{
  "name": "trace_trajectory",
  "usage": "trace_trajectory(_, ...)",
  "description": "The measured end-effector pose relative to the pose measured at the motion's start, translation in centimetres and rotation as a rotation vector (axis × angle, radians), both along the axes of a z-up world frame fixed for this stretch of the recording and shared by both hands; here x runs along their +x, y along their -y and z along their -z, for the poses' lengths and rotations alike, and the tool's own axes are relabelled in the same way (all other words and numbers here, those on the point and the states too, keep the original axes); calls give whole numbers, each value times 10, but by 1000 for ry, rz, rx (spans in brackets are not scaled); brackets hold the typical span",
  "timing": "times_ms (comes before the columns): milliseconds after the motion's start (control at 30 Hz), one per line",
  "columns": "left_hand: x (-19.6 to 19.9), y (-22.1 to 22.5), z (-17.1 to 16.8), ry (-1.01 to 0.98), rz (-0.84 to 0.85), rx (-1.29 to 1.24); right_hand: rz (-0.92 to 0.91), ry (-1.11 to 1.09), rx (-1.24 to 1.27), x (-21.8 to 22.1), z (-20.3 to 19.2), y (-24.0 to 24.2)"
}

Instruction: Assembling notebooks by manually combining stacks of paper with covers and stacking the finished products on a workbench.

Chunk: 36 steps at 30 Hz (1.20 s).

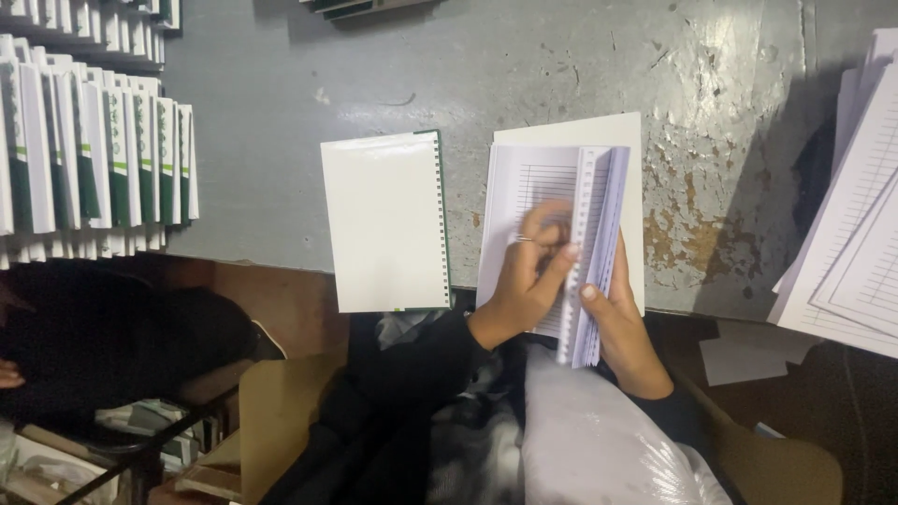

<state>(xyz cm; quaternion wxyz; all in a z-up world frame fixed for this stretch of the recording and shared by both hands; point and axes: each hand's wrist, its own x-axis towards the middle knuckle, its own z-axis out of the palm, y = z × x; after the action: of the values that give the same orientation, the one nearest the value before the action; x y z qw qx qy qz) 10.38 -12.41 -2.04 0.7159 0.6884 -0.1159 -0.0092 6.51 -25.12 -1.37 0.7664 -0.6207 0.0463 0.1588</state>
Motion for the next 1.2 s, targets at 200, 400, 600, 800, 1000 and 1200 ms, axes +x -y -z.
trace_trajectory(200,-6,-2,38,40,-16,60,-1,2,-18,2,-6,-1)
trace_trajectory(400,-7,-2,39,47,4,70,-16,-6,-26,0,2,4)
trace_trajectory(600,-7,-3,38,39,10,80,-14,-5,-19,0,5,4)
trace_trajectory(800,-12,-2,35,-13,27,-5,0,-2,4,4,-13,-3)
trace_trajectory(1000,-5,-4,37,65,2,79,4,-11,-24,1,-7,-1)
trace_trajectory(1200,-7,-2,36,87,-5,108,-7,-13,-21,-1,1,4)
